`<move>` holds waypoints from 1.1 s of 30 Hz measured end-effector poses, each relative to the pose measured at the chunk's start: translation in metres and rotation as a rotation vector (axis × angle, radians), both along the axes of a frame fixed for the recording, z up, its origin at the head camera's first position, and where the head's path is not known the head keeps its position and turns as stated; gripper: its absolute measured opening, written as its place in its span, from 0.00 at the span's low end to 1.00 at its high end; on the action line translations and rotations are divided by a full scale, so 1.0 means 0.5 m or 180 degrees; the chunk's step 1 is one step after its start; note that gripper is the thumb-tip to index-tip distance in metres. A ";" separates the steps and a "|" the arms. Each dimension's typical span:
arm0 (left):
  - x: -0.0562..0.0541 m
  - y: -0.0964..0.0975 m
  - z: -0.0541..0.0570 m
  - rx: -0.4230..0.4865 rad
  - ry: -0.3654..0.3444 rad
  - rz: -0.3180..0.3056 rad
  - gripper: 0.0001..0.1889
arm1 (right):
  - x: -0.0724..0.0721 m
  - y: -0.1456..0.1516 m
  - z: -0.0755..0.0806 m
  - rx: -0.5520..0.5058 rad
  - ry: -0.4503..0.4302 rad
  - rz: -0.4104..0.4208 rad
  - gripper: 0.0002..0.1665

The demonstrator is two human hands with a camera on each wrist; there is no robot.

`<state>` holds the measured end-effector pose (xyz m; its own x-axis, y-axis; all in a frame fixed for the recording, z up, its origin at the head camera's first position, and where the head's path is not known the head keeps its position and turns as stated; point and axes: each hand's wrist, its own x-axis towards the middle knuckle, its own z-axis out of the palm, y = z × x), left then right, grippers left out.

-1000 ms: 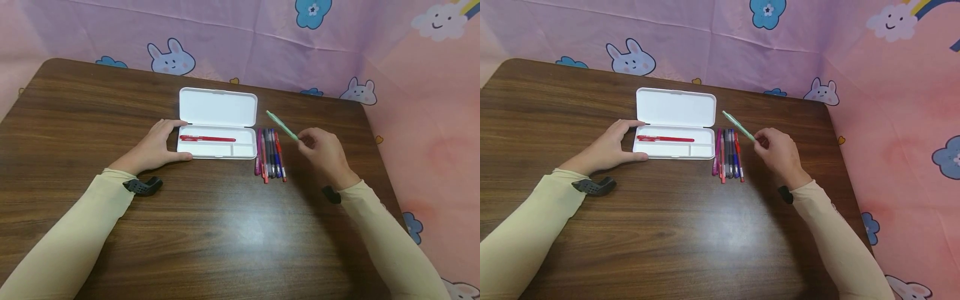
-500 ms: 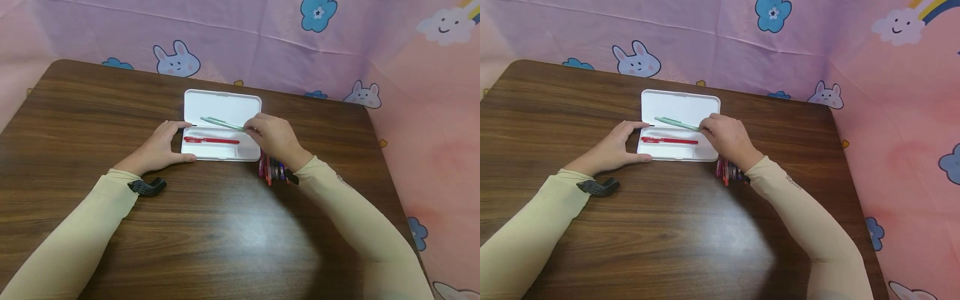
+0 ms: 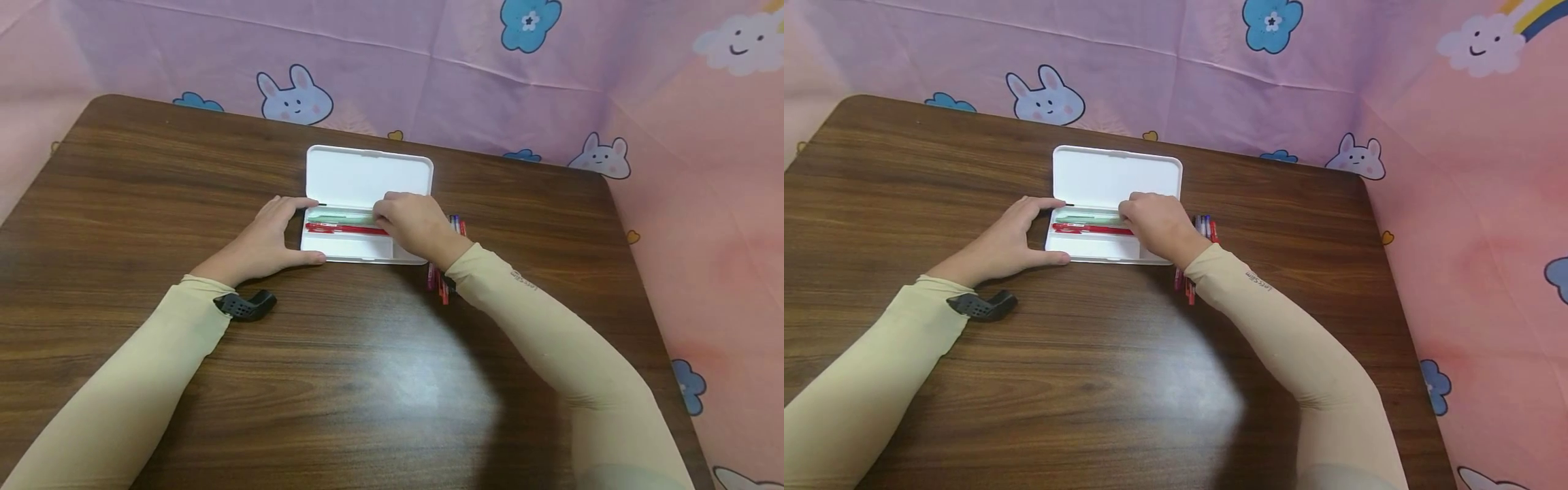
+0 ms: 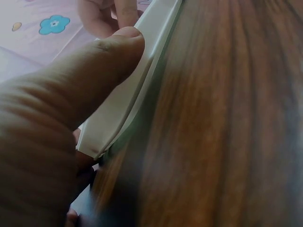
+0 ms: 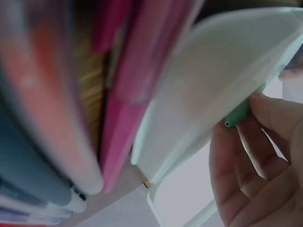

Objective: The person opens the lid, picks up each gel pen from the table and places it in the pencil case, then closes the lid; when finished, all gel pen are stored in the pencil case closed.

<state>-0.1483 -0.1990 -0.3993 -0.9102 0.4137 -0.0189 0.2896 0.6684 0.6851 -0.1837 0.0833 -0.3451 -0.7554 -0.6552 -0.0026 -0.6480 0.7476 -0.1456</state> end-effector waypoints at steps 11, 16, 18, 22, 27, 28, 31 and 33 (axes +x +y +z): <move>-0.002 0.005 0.001 -0.0024 0.0060 -0.0019 0.53 | -0.003 -0.009 -0.001 0.0278 -0.0060 0.0017 0.10; 0.000 0.007 0.004 -0.0022 0.0043 -0.0022 0.52 | -0.003 -0.010 0.003 0.0317 -0.0126 0.0002 0.09; 0.001 0.008 0.006 -0.0021 0.0037 -0.0019 0.52 | -0.002 -0.006 0.006 0.0318 -0.0143 0.0002 0.09; 0.003 0.010 0.009 -0.0015 0.0036 -0.0019 0.51 | 0.002 0.023 0.024 0.0202 -0.0114 0.0015 0.11; 0.004 0.010 0.009 0.0001 0.0036 -0.0030 0.51 | 0.021 0.099 0.061 -0.0118 -0.0080 -0.0109 0.15; 0.003 0.009 0.009 0.0002 0.0033 -0.0031 0.51 | 0.025 0.118 0.068 -0.0192 -0.0082 -0.0163 0.16; 0.003 0.005 0.004 -0.0007 0.0018 -0.0011 0.52 | 0.037 0.179 0.082 -0.0475 -0.0182 -0.0396 0.20; 0.003 0.003 0.002 -0.0006 0.0021 0.0000 0.52 | 0.045 0.218 0.087 -0.0651 -0.0338 -0.0618 0.23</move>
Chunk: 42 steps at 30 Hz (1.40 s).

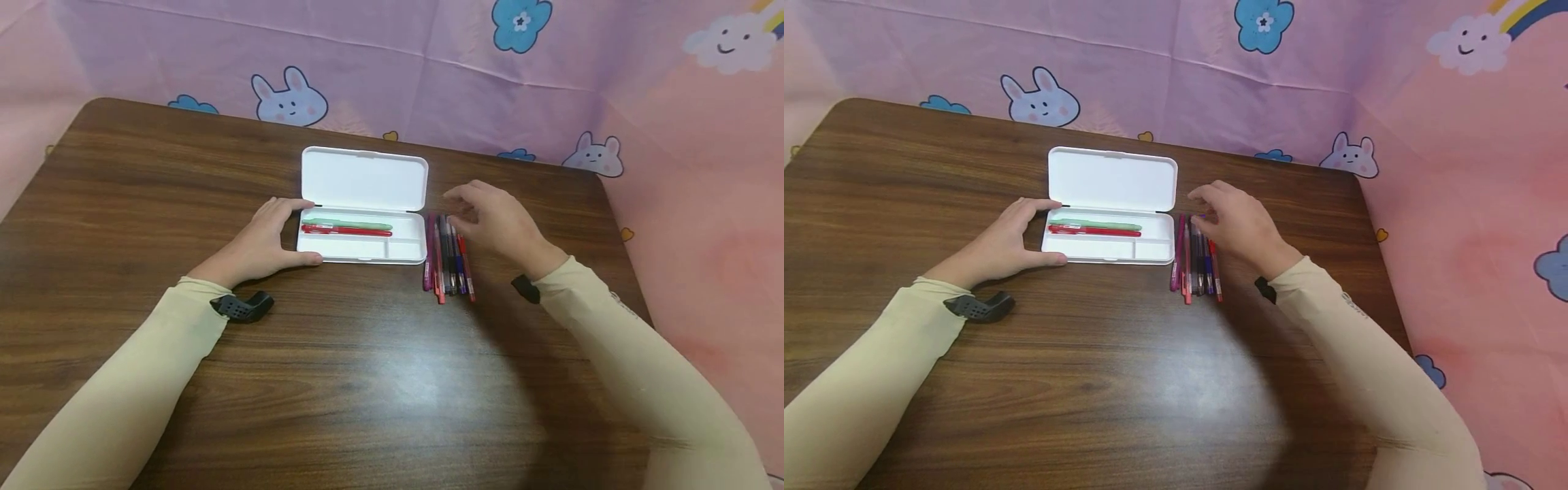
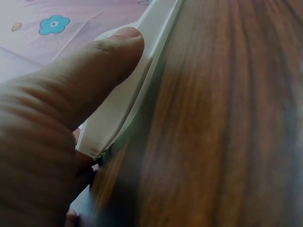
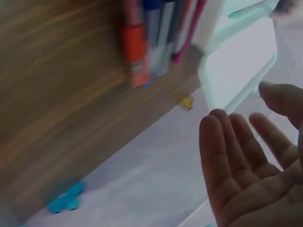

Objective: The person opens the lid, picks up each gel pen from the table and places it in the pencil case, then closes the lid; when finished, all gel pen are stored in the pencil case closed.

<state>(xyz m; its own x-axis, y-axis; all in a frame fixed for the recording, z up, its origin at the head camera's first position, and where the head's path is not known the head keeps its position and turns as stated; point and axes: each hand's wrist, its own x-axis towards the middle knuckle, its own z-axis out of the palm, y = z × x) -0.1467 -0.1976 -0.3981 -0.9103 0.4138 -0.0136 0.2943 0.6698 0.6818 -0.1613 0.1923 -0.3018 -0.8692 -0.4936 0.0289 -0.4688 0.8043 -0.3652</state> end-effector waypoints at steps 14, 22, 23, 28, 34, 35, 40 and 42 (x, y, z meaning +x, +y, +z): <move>-0.002 -0.008 0.000 -0.0025 -0.0029 0.0031 0.52 | 0.091 0.120 -0.069 -0.0888 -0.1269 -0.0836 0.36; -0.001 -0.006 0.004 -0.0038 -0.0070 0.0020 0.51 | 0.127 0.099 -0.107 -0.0830 -0.1281 -0.0917 0.36; -0.001 -0.006 0.004 -0.0038 -0.0068 0.0020 0.51 | 0.128 0.098 -0.109 -0.0803 -0.1229 -0.0908 0.36; -0.005 -0.007 -0.001 -0.0042 -0.0032 0.0021 0.52 | 0.129 0.093 -0.120 -0.0638 -0.0946 -0.0727 0.35; -0.008 -0.008 -0.005 -0.0043 0.0041 -0.0011 0.52 | 0.125 0.093 -0.125 -0.0419 -0.0659 -0.0508 0.33; -0.009 -0.008 -0.005 -0.0038 0.0042 -0.0011 0.52 | 0.125 0.093 -0.124 -0.0382 -0.0630 -0.0492 0.33; -0.005 -0.003 0.003 -0.0022 0.0005 -0.0031 0.51 | 0.125 0.100 -0.117 -0.0131 -0.0579 -0.0672 0.35; -0.004 0.000 0.008 -0.0019 -0.0011 -0.0039 0.51 | 0.124 0.108 -0.113 -0.0075 -0.0632 -0.0802 0.35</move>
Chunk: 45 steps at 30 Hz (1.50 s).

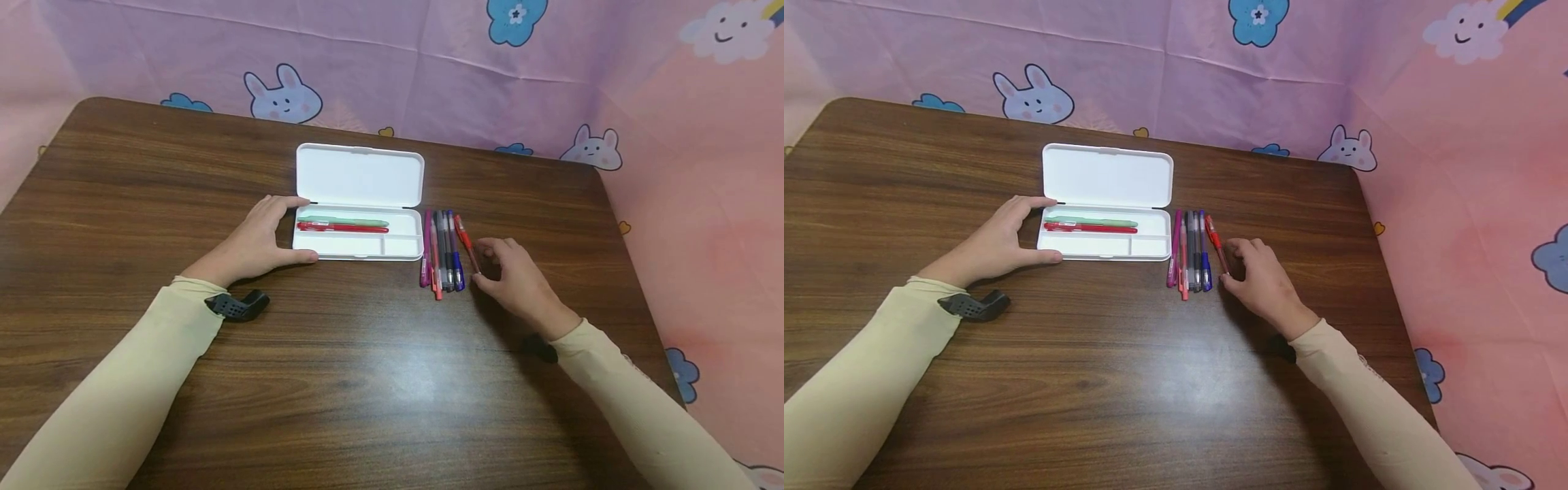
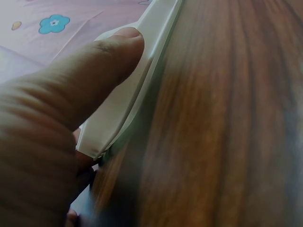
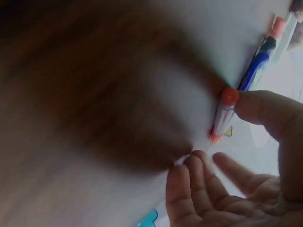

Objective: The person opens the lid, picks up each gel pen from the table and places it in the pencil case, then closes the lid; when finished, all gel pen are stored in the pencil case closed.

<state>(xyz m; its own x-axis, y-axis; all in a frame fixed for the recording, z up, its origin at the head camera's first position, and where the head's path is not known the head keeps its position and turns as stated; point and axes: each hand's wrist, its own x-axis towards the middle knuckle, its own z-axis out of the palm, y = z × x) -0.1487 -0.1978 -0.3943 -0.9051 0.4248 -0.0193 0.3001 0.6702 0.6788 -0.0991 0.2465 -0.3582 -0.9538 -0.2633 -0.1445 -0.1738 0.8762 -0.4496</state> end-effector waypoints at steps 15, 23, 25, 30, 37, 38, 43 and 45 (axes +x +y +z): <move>-0.001 0.001 -0.001 -0.0018 -0.0009 0.0016 0.51 | 0.000 0.040 0.017 0.0172 0.0056 -0.0038 0.12; 0.000 0.000 0.006 -0.0023 -0.0020 0.0001 0.51 | -0.003 0.048 0.024 0.0335 0.0074 -0.0072 0.09; 0.000 0.000 0.007 -0.0020 -0.0018 -0.0009 0.51 | -0.004 0.053 0.025 0.0345 0.0088 -0.0067 0.09; 0.003 0.000 0.008 -0.0023 -0.0056 0.0010 0.51 | -0.007 0.064 0.024 0.0351 0.0129 -0.0071 0.10; 0.004 -0.004 0.001 -0.0032 -0.0102 0.0068 0.52 | -0.016 0.071 0.027 0.0217 0.0147 -0.0075 0.11; 0.003 -0.003 0.000 -0.0029 -0.0093 0.0067 0.52 | -0.017 0.070 0.029 0.0194 0.0202 -0.0061 0.11; 0.001 -0.003 -0.002 -0.0034 -0.0070 0.0066 0.52 | -0.030 0.050 0.040 0.0097 0.0556 0.0039 0.10; 0.002 -0.005 -0.002 -0.0040 -0.0073 0.0079 0.52 | -0.040 0.027 0.048 0.0072 0.0648 0.0089 0.10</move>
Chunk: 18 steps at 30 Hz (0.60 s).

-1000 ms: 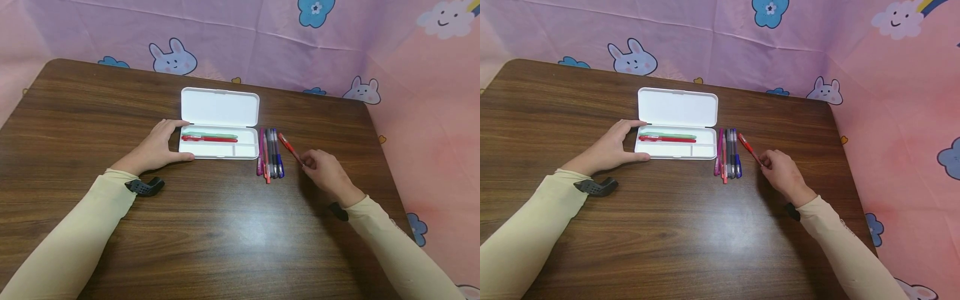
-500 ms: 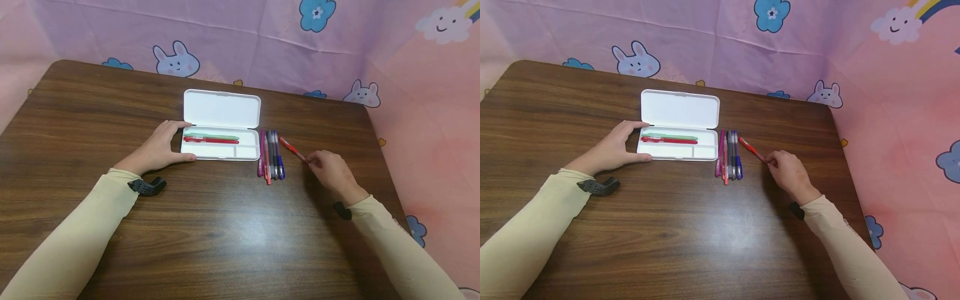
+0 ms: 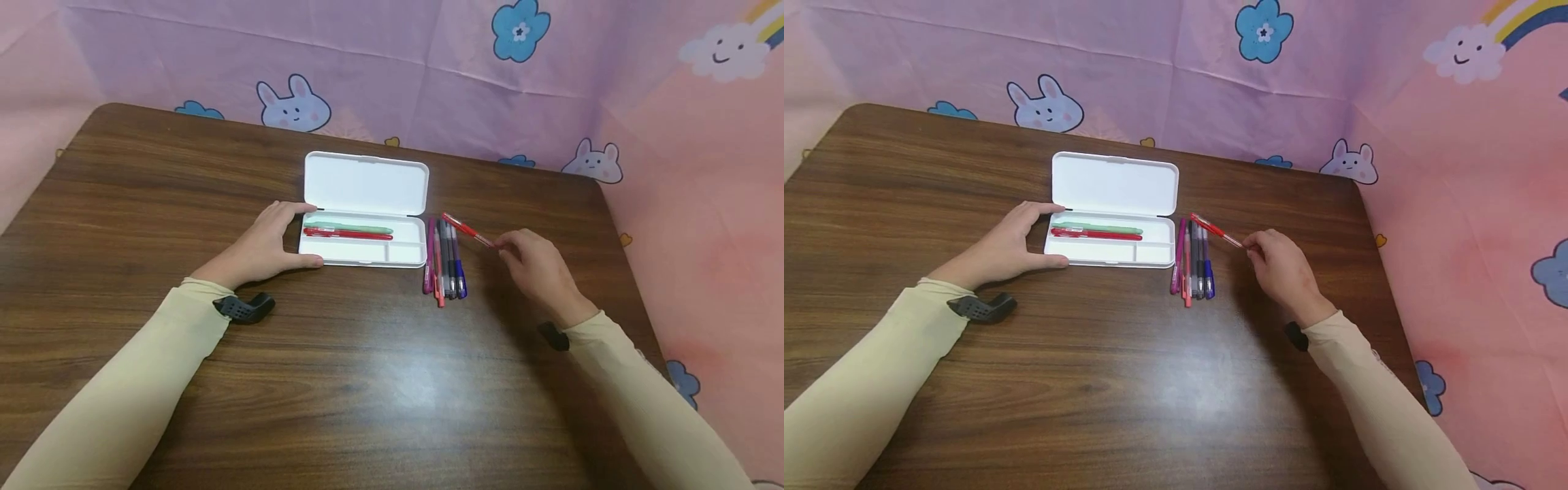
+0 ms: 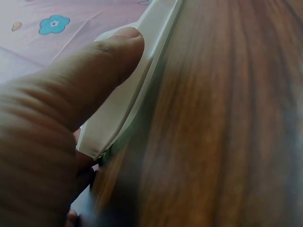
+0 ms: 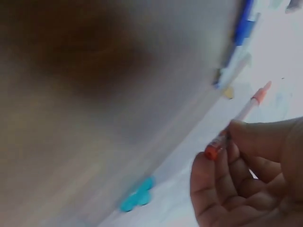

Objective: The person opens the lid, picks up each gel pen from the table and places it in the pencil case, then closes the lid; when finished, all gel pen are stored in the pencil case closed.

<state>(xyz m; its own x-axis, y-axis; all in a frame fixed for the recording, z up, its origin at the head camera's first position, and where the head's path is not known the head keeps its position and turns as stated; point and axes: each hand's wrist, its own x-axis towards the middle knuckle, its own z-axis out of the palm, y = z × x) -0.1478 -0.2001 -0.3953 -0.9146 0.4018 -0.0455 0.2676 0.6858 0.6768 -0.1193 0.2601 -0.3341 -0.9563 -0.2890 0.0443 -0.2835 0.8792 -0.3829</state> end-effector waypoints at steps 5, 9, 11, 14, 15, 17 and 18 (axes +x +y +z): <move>0.003 -0.006 -0.002 -0.0012 -0.0021 0.0035 0.52 | -0.032 -0.090 0.025 0.0005 0.0082 0.0239 0.10; 0.005 -0.007 0.000 -0.0020 -0.0051 0.0045 0.52 | -0.062 -0.169 0.039 0.0040 0.0160 0.0580 0.10; 0.005 -0.006 0.001 -0.0025 -0.0050 0.0048 0.52 | -0.077 -0.206 0.041 0.0107 0.0186 0.0738 0.10; 0.003 -0.003 0.001 -0.0028 -0.0042 0.0040 0.53 | -0.095 -0.254 0.036 0.0265 0.0225 0.0962 0.10; 0.003 -0.002 0.000 -0.0024 -0.0030 0.0028 0.53 | -0.099 -0.268 0.034 0.0322 0.0221 0.1018 0.10; 0.001 -0.001 -0.002 -0.0008 -0.0006 0.0000 0.53 | -0.106 -0.293 0.031 0.0438 0.0198 0.1082 0.11; 0.000 0.000 -0.003 -0.0003 0.0011 -0.0008 0.53 | -0.109 -0.303 0.029 0.0489 0.0175 0.1100 0.12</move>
<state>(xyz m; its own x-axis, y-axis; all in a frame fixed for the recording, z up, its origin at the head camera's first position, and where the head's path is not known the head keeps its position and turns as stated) -0.1476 -0.2001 -0.3967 -0.9137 0.4041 -0.0428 0.2717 0.6858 0.6751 -0.1739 0.1085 -0.3197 -0.7987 -0.6013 0.0238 -0.5897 0.7742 -0.2300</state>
